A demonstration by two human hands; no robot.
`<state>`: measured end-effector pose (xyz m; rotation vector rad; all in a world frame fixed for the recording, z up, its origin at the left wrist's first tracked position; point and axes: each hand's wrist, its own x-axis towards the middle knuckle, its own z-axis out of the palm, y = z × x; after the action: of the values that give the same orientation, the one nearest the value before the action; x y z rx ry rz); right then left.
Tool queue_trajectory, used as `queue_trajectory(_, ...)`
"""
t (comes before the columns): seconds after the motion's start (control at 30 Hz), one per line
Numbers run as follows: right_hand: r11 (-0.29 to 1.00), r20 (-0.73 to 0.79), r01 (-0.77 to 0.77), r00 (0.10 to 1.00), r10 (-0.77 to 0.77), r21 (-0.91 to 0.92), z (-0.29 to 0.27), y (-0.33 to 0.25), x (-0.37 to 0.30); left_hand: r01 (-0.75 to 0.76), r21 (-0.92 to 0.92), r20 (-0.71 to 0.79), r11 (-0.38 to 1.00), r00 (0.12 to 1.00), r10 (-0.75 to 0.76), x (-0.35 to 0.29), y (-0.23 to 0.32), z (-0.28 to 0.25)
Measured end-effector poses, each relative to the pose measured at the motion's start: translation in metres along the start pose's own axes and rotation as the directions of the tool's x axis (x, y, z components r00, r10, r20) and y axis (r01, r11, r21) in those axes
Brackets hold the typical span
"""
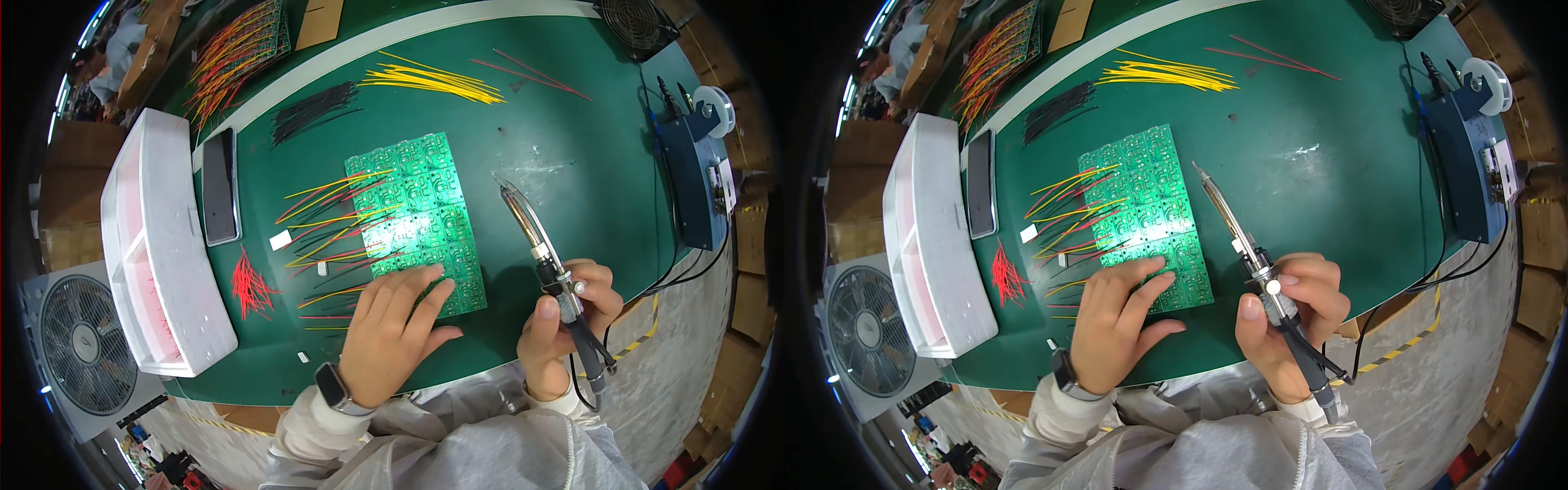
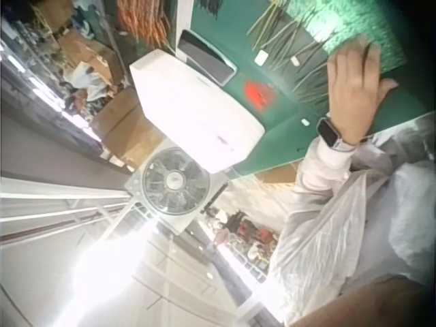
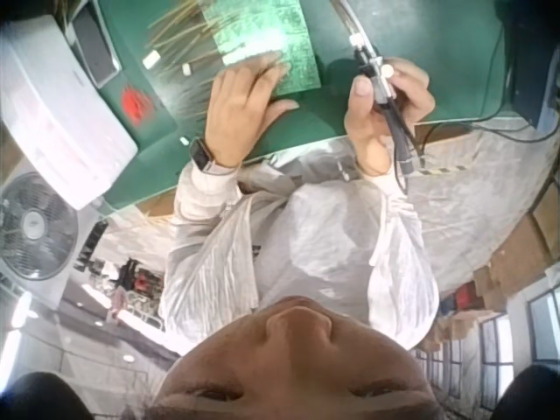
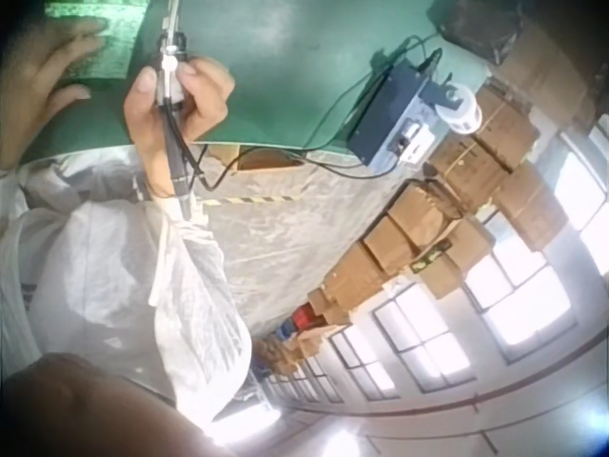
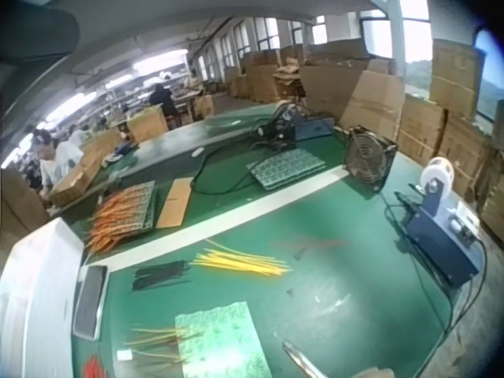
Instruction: The person solders wires onto a circuit board using a soldering iron, placing each wire onto the board by hand.
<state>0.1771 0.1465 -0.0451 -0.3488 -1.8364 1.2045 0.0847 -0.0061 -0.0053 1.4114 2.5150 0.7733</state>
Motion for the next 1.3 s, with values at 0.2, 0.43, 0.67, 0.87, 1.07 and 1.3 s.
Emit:
queue_trajectory(0.2,0.999,-0.191,0.004,0.981,-0.01,-0.033,0.002,0.006,0.001,-0.155,0.257,0.031,0.954,0.988,0.152,0.066,-0.018,-0.038)
queue_trajectory(0.43,0.998,-0.251,-0.055,0.967,0.051,-0.007,0.005,0.006,0.003,-0.401,0.426,-0.026,0.811,0.891,0.454,0.183,-0.073,-0.007)
queue_trajectory(0.67,0.999,-0.241,-0.054,0.969,0.052,0.0,0.005,0.006,0.006,-0.441,0.476,-0.014,0.761,0.861,0.508,0.203,-0.082,0.014)
queue_trajectory(0.87,0.997,-0.201,-0.079,0.977,0.073,-0.022,0.002,0.004,0.007,-0.455,0.513,-0.035,0.728,0.836,0.547,0.202,-0.081,0.016)
queue_trajectory(1.07,0.996,-0.208,-0.085,0.975,0.078,-0.026,0.003,0.001,0.009,-0.44,0.479,-0.105,0.759,0.83,0.548,0.2,-0.077,0.007)
queue_trajectory(1.3,0.996,-0.215,-0.085,0.974,0.078,-0.026,0.003,0.001,0.009,-0.355,0.179,-0.233,0.918,0.891,0.39,0.164,-0.057,-0.024)
